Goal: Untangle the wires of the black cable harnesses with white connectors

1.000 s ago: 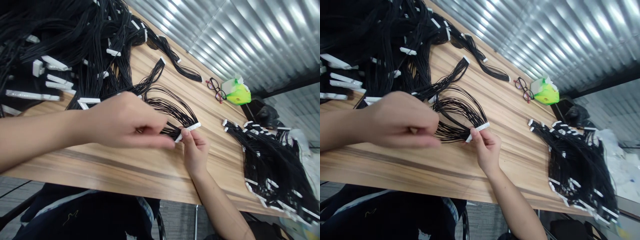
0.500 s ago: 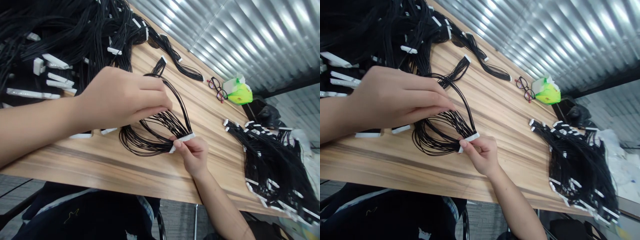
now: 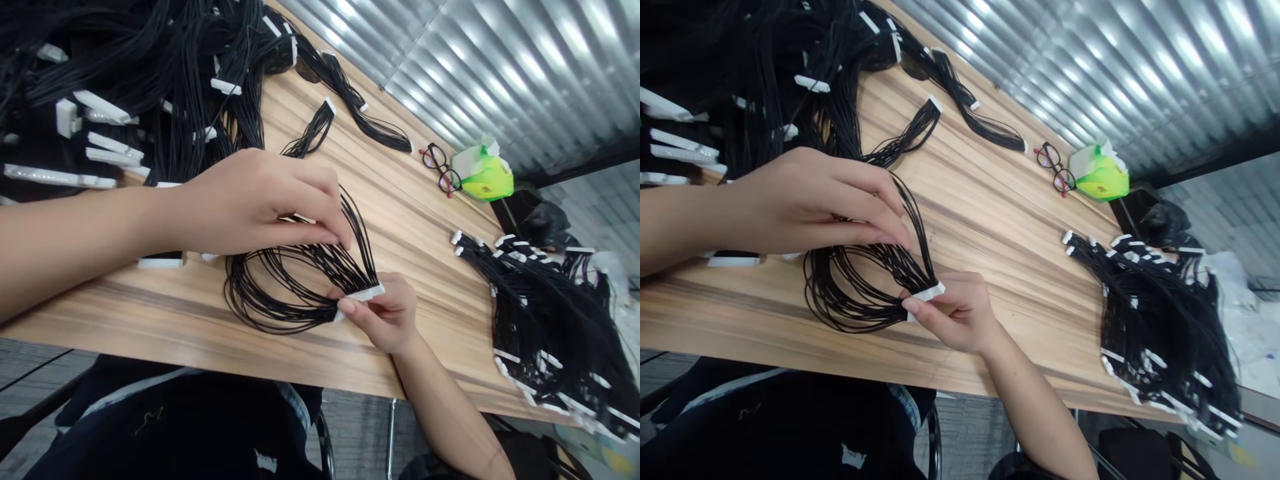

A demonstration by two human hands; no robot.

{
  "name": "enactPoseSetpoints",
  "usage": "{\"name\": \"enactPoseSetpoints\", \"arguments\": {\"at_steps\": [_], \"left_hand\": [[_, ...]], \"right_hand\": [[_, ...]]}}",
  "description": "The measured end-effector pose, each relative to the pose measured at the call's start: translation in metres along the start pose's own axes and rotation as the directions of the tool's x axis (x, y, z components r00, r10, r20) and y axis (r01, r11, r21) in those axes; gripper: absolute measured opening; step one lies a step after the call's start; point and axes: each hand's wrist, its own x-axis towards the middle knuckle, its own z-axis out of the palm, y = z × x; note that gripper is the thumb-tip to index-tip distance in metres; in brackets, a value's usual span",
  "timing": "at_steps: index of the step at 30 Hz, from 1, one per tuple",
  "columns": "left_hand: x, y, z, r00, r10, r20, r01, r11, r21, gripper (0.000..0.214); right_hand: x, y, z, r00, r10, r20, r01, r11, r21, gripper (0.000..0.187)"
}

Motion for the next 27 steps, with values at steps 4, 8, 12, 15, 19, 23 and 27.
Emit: {"name": "enactPoseSetpoints", "arguments": {"at_steps": [4,8,12,15,19,23,27], "left_hand": [[-0.001,-0.005,0.003,0.987,0.019,0.159,0.009,0.985,-0.172,0.028],[-0.001,-0.001,0.01,0.991,0.049,0.122,-0.011,0.955,-0.296,0.025],[0.0,0.008,0.015,0.999,-0.03,0.042,0.042,0.944,-0.327,0.02],[0.0,0.009,0.015,0.996,-0.077,0.048,0.088,0.946,-0.312,0.018],[0.0,0.009,0.011,0.995,-0.094,-0.015,0.091,0.984,-0.155,0.018],[0.0,0.018,0.008,0.963,-0.035,-0.269,0.074,0.988,0.136,0.014],[-0.004,0.025,0.013,0.98,0.127,-0.152,-0.076,0.951,0.3,0.014]], "right_hand": [[0.001,0.002,-0.003,0.999,0.014,0.031,-0.015,0.999,0.047,0.031],[0.001,0.004,-0.004,0.996,0.063,0.068,-0.07,0.992,0.103,0.029],[0.002,0.005,0.0,0.99,0.102,0.101,-0.118,0.978,0.171,0.026],[0.002,0.006,0.003,0.987,0.126,0.103,-0.144,0.972,0.187,0.025],[-0.003,0.008,0.002,0.984,0.18,0.021,-0.18,0.964,0.194,0.024],[-0.007,0.01,0.0,0.925,0.35,-0.15,-0.299,0.911,0.285,0.022],[-0.008,0.01,0.003,0.86,0.459,-0.221,-0.355,0.851,0.386,0.023]]}}
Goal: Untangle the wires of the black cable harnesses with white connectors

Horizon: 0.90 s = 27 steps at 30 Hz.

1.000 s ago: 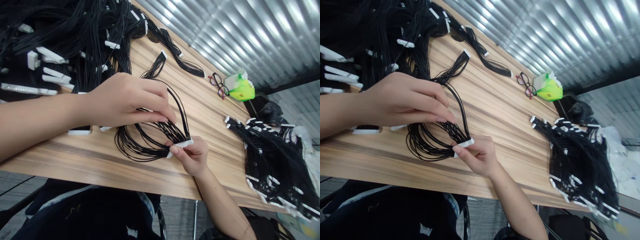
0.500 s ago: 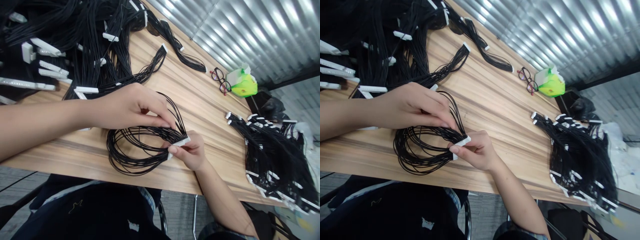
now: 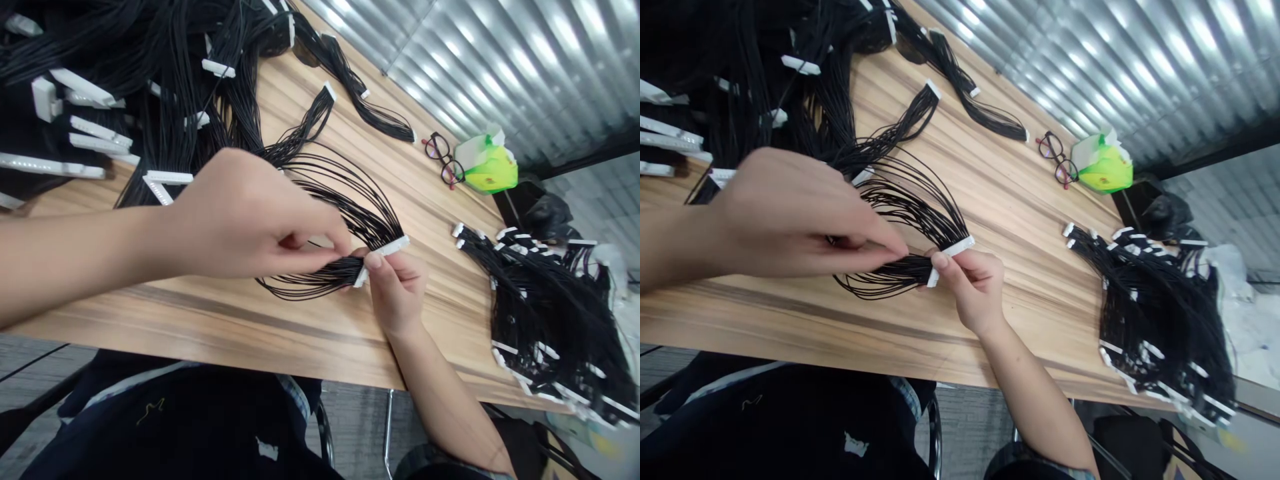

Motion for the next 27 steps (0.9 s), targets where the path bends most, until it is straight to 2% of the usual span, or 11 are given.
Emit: {"name": "enactPoseSetpoints", "arguments": {"at_steps": [7,11,16,19,22,24,27], "left_hand": [[0.002,0.002,0.004,0.968,0.25,-0.028,-0.235,0.94,0.247,0.027],[0.002,0.004,0.004,0.957,0.291,0.007,-0.28,0.912,0.3,0.033],[-0.005,0.007,0.008,0.969,0.233,-0.083,-0.196,0.929,0.315,0.033],[-0.005,0.01,0.006,0.979,0.201,-0.019,-0.187,0.939,0.287,0.025],[-0.004,0.014,0.004,0.995,0.077,0.066,-0.093,0.958,0.271,0.018],[-0.005,0.016,0.005,0.996,-0.004,0.092,-0.023,0.955,0.295,0.022],[-0.007,0.018,0.009,0.992,-0.027,0.124,-0.015,0.945,0.326,0.027]], "right_hand": [[-0.001,0.001,0.009,0.994,0.107,-0.025,-0.107,0.994,-0.021,0.041],[-0.003,0.001,0.011,0.993,0.105,-0.046,-0.107,0.994,-0.03,0.042],[-0.002,0.003,0.015,0.995,0.083,-0.064,-0.083,0.997,-0.007,0.039],[-0.002,0.004,0.016,0.995,0.067,-0.08,-0.069,0.997,-0.029,0.041],[-0.002,0.003,0.017,0.994,0.028,-0.105,-0.038,0.996,-0.086,0.043],[-0.003,0.003,0.017,0.994,0.012,-0.113,-0.026,0.992,-0.124,0.043],[-0.003,0.003,0.016,0.994,-0.006,-0.108,-0.01,0.989,-0.147,0.041]]}}
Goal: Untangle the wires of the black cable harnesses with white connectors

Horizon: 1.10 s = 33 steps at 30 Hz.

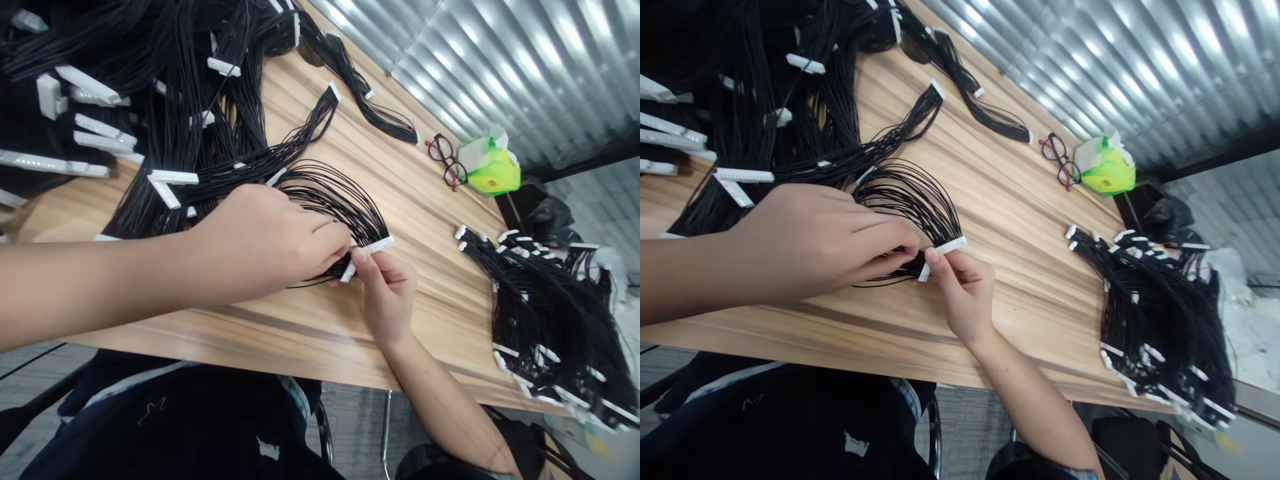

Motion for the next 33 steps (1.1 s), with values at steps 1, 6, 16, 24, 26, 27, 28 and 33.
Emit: {"name": "enactPoseSetpoints", "arguments": {"at_steps": [1,6,16,24,26,27,28,33], "left_hand": [[0.0,0.001,0.002,1.0,0.007,0.009,-0.007,1.0,0.007,0.029],[0.003,0.005,0.01,0.999,0.036,0.038,-0.039,0.996,0.077,0.033],[0.016,-0.035,-0.02,0.993,0.075,0.095,0.007,0.748,-0.664,0.061],[0.01,-0.039,-0.018,0.99,0.013,-0.139,0.001,0.995,0.097,0.023],[0.007,-0.04,-0.015,0.992,0.044,-0.116,-0.02,0.978,0.205,0.022],[0.006,-0.041,-0.014,0.994,0.04,-0.106,-0.018,0.979,0.204,0.025],[0.006,-0.042,-0.014,0.993,0.035,-0.109,-0.016,0.985,0.172,0.029],[0.004,-0.04,-0.004,0.996,-0.028,-0.083,0.016,0.99,-0.141,0.031]], "right_hand": [[0.0,0.0,0.0,1.0,-0.01,-0.002,0.01,1.0,-0.003,0.04],[0.001,-0.002,0.002,0.999,-0.038,-0.033,0.036,0.998,-0.054,0.038],[0.009,0.004,-0.014,0.991,-0.115,-0.068,0.11,0.992,-0.062,0.037],[0.009,0.004,-0.018,0.981,-0.194,-0.005,0.191,0.969,-0.154,0.035],[0.008,0.002,-0.018,0.975,-0.221,0.016,0.22,0.957,-0.187,0.034],[0.007,0.002,-0.019,0.973,-0.228,0.035,0.231,0.953,-0.198,0.034],[0.007,0.001,-0.019,0.971,-0.234,0.056,0.241,0.95,-0.2,0.034],[0.006,-0.002,-0.02,0.946,-0.279,0.162,0.299,0.947,-0.115,0.025]]}}
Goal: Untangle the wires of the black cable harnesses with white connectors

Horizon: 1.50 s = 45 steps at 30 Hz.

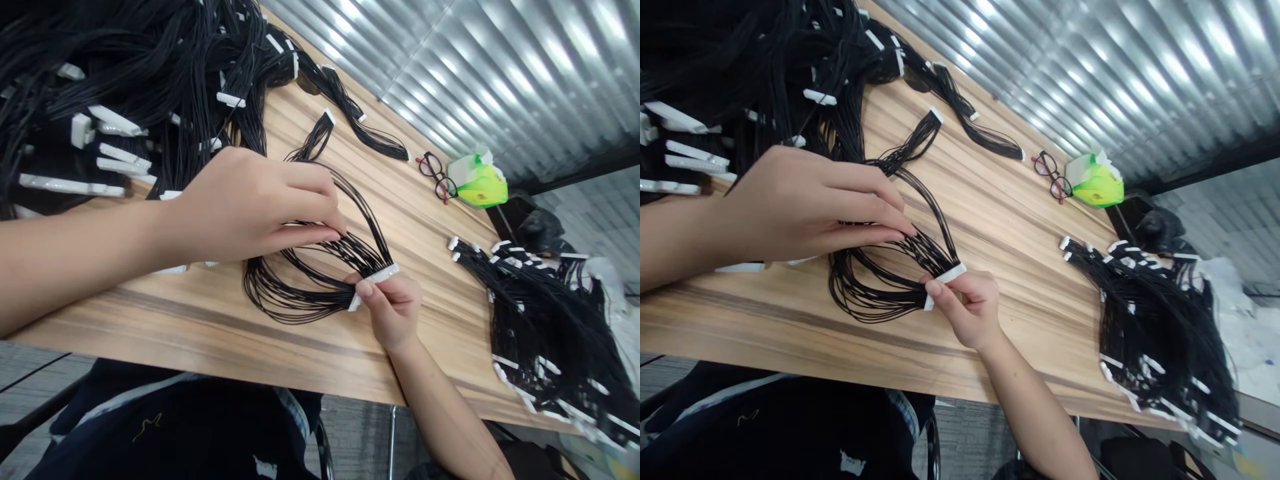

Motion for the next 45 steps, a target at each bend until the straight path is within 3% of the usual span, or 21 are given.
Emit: {"name": "enactPoseSetpoints", "arguments": {"at_steps": [6,13,20,25,28,37,45], "left_hand": [[-0.001,0.008,0.005,0.998,-0.065,0.028,0.069,0.969,-0.236,0.025],[0.007,0.018,-0.008,0.998,-0.044,-0.042,0.033,0.973,-0.228,0.018],[0.008,0.019,-0.014,0.995,-0.101,0.016,0.101,0.955,-0.279,0.018],[0.007,0.001,-0.013,0.996,0.086,0.019,-0.08,0.976,-0.204,0.034],[0.006,-0.003,-0.013,0.995,0.086,0.057,-0.075,0.984,-0.162,0.033],[-0.004,0.026,0.0,0.99,0.129,-0.059,-0.12,0.984,0.134,0.03],[-0.003,0.023,0.007,0.965,0.253,-0.071,-0.238,0.955,0.176,0.03]], "right_hand": [[0.001,-0.006,0.008,0.995,-0.063,0.077,0.06,0.997,0.041,0.028],[0.0,-0.004,0.005,1.0,0.002,0.022,-0.002,1.0,-0.012,0.029],[-0.001,-0.004,0.003,0.999,0.005,0.042,-0.007,1.0,0.03,0.02],[-0.004,0.004,0.002,0.996,0.077,0.054,-0.081,0.994,0.078,0.025],[-0.008,0.009,0.002,0.982,0.184,0.039,-0.188,0.973,0.135,0.033],[-0.008,0.009,0.007,0.92,0.382,-0.083,-0.352,0.902,0.25,0.041],[-0.005,0.005,0.015,0.896,0.44,-0.064,-0.401,0.861,0.314,0.04]]}}
